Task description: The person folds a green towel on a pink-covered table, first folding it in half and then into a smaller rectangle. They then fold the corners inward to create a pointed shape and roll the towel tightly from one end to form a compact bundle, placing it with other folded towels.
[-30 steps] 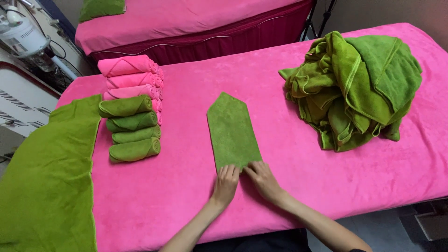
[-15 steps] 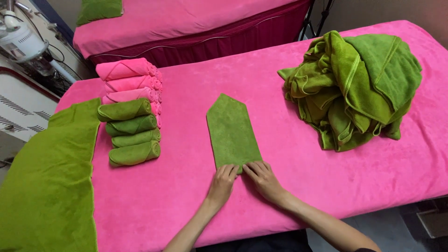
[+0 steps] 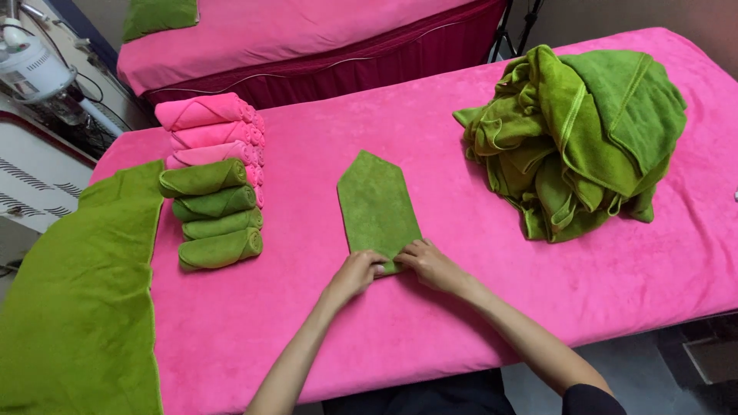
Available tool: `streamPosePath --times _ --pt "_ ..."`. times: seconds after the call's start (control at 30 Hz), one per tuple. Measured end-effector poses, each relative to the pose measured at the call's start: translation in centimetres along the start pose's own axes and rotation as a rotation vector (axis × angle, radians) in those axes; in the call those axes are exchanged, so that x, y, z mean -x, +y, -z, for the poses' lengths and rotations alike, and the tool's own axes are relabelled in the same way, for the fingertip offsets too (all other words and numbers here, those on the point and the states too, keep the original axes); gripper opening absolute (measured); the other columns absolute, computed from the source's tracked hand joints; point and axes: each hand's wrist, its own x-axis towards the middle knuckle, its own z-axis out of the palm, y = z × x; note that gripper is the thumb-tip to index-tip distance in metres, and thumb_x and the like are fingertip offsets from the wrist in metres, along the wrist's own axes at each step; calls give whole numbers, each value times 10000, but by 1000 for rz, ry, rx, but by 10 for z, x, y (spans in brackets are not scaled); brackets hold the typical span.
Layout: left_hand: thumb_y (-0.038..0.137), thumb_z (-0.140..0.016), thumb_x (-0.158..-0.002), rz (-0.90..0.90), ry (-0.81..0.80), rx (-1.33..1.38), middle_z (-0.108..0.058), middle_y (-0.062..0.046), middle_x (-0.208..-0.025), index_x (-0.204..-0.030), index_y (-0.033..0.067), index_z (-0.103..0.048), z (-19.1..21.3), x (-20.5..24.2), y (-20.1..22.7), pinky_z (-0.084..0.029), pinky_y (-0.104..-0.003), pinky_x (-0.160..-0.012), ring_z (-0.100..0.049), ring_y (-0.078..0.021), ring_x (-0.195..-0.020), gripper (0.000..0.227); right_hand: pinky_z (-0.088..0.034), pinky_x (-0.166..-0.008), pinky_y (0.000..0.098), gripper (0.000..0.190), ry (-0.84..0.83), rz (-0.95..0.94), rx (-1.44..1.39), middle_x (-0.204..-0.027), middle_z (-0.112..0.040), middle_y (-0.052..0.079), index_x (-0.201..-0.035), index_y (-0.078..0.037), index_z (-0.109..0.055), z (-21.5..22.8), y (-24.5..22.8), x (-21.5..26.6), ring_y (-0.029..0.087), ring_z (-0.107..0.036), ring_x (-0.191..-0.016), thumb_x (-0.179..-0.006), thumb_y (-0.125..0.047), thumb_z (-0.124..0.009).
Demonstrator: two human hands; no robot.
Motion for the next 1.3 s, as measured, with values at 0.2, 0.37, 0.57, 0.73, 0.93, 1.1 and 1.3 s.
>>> streamPosePath --times 0.2,0.37,0.57,0.73,0.93,1.1,1.3 --pt "63 -603 -987 -192 350 -673 -647 -92 -1014 -1156 54 -696 -54 23 -7 -524 -409 -899 -644 -266 -1000 193 -505 -848 391 259 169 50 324 -1082 -678 102 -1216 -108 -729 -22 -10 29 269 -652 -1010 -1057 -90 -526" --pt "171 -677 -1016 -317 637 -914 -648 -190 -1146 -1302 -44 -655 -75 35 -2 -538 -410 -1006 -652 -317 -1120 358 -499 -1009 459 346 171 15 383 -1217 -659 132 -1358 -97 -665 -27 -16 38 316 -633 -1209 -1039 -75 -531" --pt "147 -680 -1002 -347 519 -820 -629 -139 -1098 -1281 -12 -651 -55 23 -18 -544 -392 -937 -650 -294 -1069 322 -519 -988 448 294 126 -51 209 -1118 -701 93 -1304 -125 -711 -23 2 21 274 -679 -1126 -1034 -101 -596" --pt "172 -691 -995 -256 375 -595 -655 -93 -1064 -1269 35 -660 -44 7 -36 -548 -394 -927 -668 -275 -1060 308 -533 -915 437 194 101 -67 98 -1052 -725 99 -1167 -96 -740 -18 15 8 285 -700 -1047 -988 -124 -672" --pt "-8 -622 -935 -146 124 -286 -757 -195 -1028 -1191 12 -746 -3 -15 -31 -571 -488 -946 -727 -396 -1043 285 -552 -899 475 170 -34 -162 -121 -976 -774 167 -1093 -37 -785 -1 21 -22 351 -741 -966 -946 -78 -709" --pt "149 -694 -959 -20 -16 -170 -787 -240 -1038 -1100 28 -793 32 -26 -5 -548 -593 -967 -729 -461 -1070 211 -556 -976 476 214 -235 -360 -246 -1027 -791 207 -1144 -6 -791 29 9 -44 373 -758 -1038 -969 -74 -689" --pt "261 -718 -966 90 -117 -115 -795 -190 -1101 -1098 90 -821 45 -36 -7 -521 -590 -1029 -706 -447 -1141 239 -552 -1017 495 253 -350 -487 -298 -1117 -784 216 -1205 -16 -771 39 6 -53 398 -738 -1132 -1012 -129 -653"
